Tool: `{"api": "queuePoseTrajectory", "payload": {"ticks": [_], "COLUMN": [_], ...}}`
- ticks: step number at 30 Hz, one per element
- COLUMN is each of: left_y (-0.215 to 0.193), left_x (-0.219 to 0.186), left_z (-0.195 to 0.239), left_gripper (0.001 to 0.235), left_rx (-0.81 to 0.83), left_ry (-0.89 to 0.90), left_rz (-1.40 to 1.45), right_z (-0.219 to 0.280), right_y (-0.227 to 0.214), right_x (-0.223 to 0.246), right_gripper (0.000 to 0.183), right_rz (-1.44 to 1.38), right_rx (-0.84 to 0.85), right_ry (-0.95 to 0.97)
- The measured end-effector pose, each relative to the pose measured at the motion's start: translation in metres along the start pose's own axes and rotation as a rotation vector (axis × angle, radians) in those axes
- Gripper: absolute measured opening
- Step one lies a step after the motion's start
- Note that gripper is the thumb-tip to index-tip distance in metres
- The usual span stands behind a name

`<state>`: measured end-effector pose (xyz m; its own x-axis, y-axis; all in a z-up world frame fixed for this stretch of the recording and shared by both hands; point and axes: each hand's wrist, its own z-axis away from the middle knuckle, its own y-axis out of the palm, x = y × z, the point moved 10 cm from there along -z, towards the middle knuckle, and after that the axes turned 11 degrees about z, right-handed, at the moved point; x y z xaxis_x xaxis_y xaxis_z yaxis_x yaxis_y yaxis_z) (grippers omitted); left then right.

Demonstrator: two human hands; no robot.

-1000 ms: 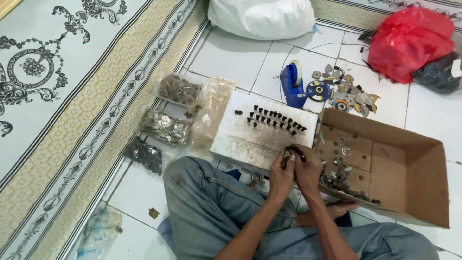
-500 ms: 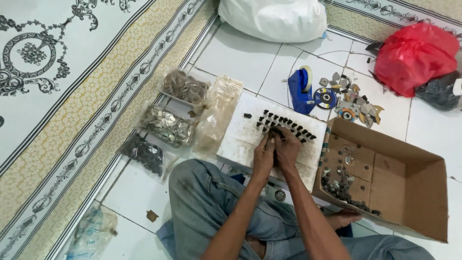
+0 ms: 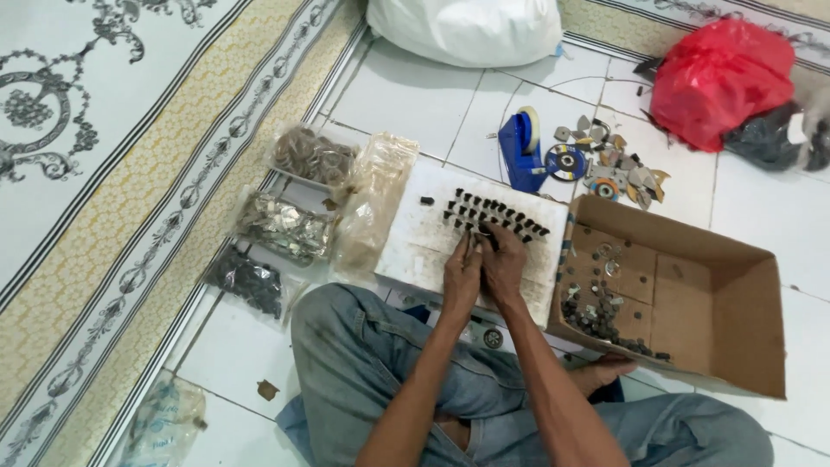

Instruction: Organizing small metal parts by picking them from a box and placing them into a template board on the floor.

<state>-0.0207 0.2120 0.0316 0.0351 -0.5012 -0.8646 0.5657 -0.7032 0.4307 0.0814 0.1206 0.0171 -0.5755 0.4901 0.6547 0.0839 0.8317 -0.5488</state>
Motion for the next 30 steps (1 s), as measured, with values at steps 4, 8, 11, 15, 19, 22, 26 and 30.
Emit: {"api": "queuePoseTrajectory", "payload": {"ticks": [4, 8, 11, 15, 19, 22, 26, 30], "left_y": [0.03, 0.07, 0.11, 0.166, 0.179, 0.181, 0.186, 0.189], "left_x": [-0.014, 0.007, 0.041, 0.106, 0.127, 0.122, 0.115, 0.106], "left_z": [0.028, 0.033, 0.018, -0.011, -0.018, -0.009, 0.002, 0.006], "left_gripper": [0.064, 0.046, 0.031, 0.025, 0.028, 0.032, 0.031, 0.02], "left_rx": [0.005, 0.037, 0.154, 0.343, 0.468, 0.466, 0.434, 0.427], "left_ry": [0.001, 0.076, 0.169, 0.251, 0.364, 0.419, 0.508, 0.472], "left_rz": [-0.133, -0.325, -0.399, -0.48, -0.802, -0.926, -1.061, -1.047], "right_z": [0.001, 0.005, 0.004, 0.036, 0.061, 0.05, 0.072, 0.1], "right_y": [-0.054, -0.111, -0.16, -0.196, -0.176, -0.163, -0.09, -0.034], "right_x": [0.027, -0.01, -0.061, -0.156, -0.234, -0.198, -0.26, -0.333], "right_gripper": [0.022, 0.02, 0.017, 0.032, 0.034, 0.038, 0.024, 0.017], "right_rz": [0.003, 0.069, 0.178, 0.369, 0.511, 0.554, 0.833, 1.149], "right_rx": [0.015, 0.055, 0.088, 0.356, 0.582, 0.677, 0.799, 0.943], "right_ry": [0.047, 0.059, 0.126, 0.298, 0.459, 0.573, 0.104, -0.14]}}
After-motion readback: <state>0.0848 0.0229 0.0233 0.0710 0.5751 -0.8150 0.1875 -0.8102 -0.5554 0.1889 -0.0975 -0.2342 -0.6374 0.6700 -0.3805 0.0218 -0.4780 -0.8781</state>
